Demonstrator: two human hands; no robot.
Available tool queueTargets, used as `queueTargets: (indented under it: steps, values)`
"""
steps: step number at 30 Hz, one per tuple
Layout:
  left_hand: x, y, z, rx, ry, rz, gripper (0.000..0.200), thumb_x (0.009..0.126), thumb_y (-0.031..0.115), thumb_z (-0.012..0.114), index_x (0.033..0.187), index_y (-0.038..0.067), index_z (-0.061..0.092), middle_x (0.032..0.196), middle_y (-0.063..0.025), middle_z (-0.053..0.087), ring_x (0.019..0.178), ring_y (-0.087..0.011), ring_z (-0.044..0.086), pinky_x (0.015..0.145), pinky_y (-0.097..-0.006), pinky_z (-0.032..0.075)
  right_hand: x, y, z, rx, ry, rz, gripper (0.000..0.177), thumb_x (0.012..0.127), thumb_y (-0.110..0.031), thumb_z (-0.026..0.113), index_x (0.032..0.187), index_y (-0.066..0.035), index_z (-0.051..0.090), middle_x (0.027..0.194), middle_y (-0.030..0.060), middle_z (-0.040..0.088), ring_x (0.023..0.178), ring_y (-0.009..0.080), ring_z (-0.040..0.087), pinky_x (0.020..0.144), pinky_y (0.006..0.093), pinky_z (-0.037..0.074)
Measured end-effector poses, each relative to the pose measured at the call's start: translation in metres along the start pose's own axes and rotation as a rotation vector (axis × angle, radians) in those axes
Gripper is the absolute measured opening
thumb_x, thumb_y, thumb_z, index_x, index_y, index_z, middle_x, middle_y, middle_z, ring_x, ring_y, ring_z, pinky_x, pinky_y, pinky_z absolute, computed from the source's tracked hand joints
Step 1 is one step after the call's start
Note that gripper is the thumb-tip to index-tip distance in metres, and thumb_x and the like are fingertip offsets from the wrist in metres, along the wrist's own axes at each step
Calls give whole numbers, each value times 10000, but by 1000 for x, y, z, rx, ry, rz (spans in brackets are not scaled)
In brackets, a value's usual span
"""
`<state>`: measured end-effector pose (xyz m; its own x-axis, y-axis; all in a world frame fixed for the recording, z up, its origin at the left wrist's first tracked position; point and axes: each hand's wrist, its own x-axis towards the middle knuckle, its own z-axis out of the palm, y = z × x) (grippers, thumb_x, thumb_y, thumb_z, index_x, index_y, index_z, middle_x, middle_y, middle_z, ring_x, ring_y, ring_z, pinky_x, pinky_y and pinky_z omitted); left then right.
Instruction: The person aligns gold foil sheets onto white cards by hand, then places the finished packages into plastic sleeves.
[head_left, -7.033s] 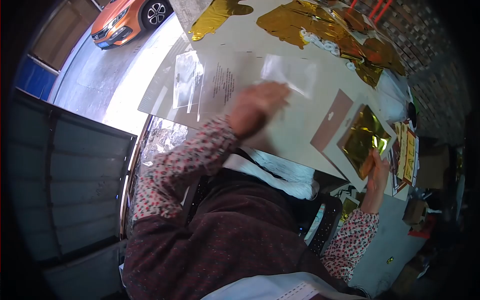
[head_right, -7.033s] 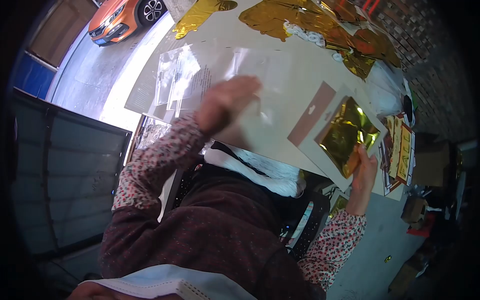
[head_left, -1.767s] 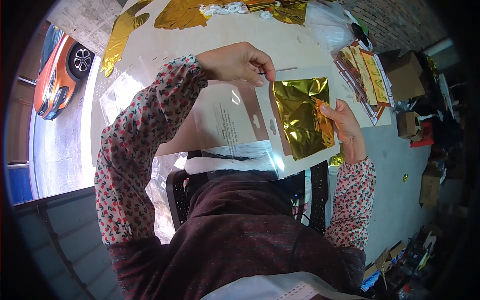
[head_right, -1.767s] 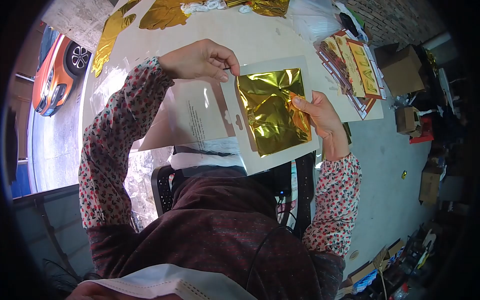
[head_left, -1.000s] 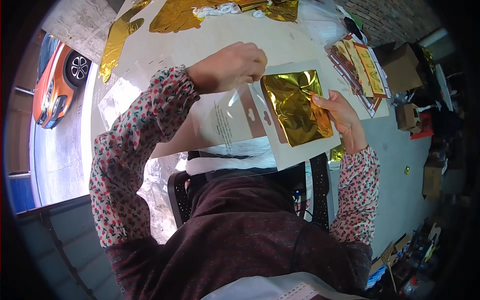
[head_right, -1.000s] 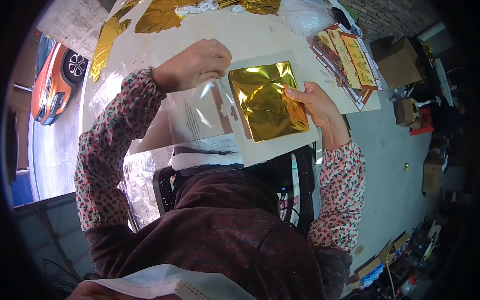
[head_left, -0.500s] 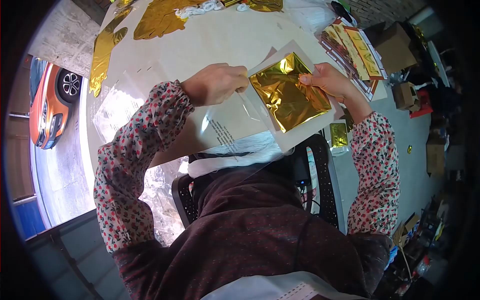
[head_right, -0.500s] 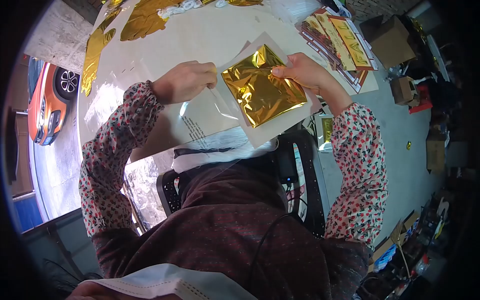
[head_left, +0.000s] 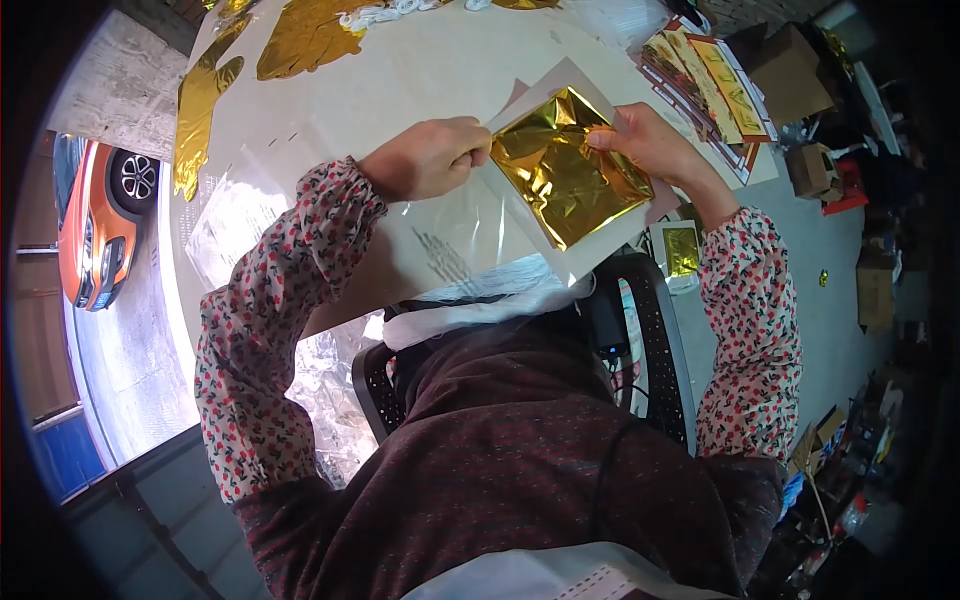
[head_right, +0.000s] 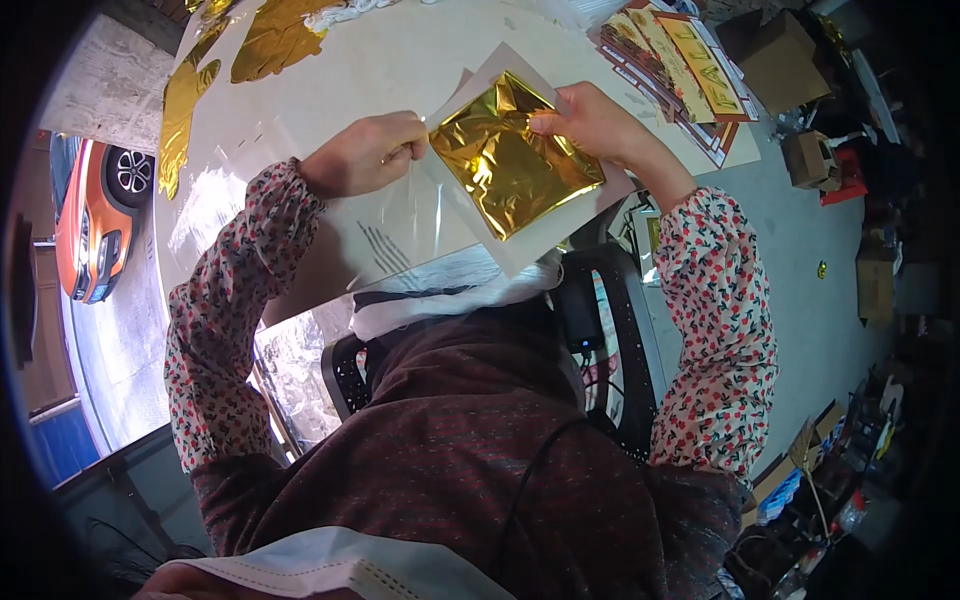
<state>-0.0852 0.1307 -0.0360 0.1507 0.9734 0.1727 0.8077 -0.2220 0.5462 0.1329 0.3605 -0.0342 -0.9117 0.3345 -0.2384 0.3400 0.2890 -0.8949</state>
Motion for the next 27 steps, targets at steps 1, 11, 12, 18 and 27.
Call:
queueTargets:
  steps: [1,11,12,18,27]
  values:
    - [3,-3,1,33,20,7,79,815,-21,498,882,0,535,848,-145,549,772,-332,577,697,-408,467,0,0,0,8,10,-8,267,928,-154,683,1114,36,677,925,39,702,808,96,623,749,287,523]
    - [13,10,-16,86,-45,-86,184,817,133,674,926,21,577,927,-124,540,821,-282,569,750,-370,463,5,-9,-2,-43,54,-66,274,934,-186,675,1090,39,681,910,52,706,811,104,626,763,293,516]
    - [13,12,-15,78,-51,-72,222,810,162,711,924,24,579,932,-120,537,817,-278,567,750,-368,462,5,-7,-2,-35,54,-66,276,934,-188,675,1089,40,681,909,53,707,810,105,627,762,292,516]
    - [16,11,-13,-22,-129,1,278,756,177,782,887,37,580,924,-114,581,855,-309,609,738,-403,471,2,-7,2,-90,79,-105,270,935,-192,671,1070,41,686,881,50,709,785,105,628,747,292,516]
    - [13,40,3,-12,-155,-70,128,848,128,682,914,36,622,972,-122,600,909,-297,619,791,-402,488,0,-11,4,-74,109,-99,268,937,-198,670,1046,45,687,866,51,708,768,100,626,730,294,519]
